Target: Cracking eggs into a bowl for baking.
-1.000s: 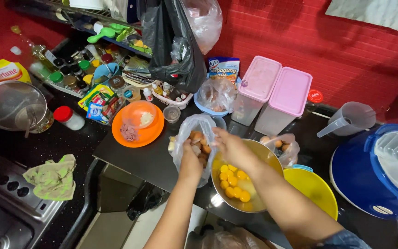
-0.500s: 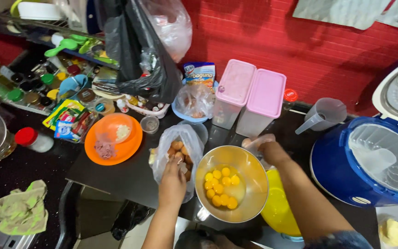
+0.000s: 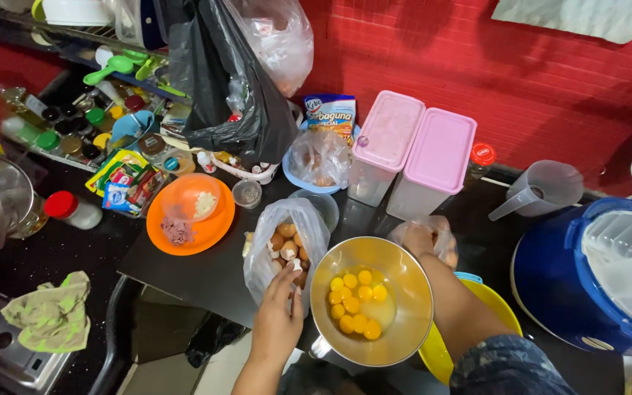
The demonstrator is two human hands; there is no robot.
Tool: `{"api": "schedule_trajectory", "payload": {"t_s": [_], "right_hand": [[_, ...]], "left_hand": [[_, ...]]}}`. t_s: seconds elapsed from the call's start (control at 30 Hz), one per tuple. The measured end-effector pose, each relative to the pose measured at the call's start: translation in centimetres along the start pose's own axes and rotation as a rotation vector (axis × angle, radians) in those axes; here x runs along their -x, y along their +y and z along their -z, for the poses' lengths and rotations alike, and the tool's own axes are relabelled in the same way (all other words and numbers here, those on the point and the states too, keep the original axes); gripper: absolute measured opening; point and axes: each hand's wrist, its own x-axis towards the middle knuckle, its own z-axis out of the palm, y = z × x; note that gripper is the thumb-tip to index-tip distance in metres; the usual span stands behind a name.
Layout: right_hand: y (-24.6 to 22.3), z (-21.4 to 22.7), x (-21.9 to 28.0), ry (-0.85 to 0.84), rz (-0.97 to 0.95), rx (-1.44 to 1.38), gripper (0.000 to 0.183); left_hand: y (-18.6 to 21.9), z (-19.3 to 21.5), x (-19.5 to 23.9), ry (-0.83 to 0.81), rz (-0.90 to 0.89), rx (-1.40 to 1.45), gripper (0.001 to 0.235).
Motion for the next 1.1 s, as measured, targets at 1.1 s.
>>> {"api": "schedule_trajectory", "payload": {"t_s": [1.1], "right_hand": [[-9.7,28.8,29.4,0.379,0.644,-0.602,0.041]], "left_hand": [[0.7,-7.9,3.2,-0.158,-0.219,0.111,0.032]]}}
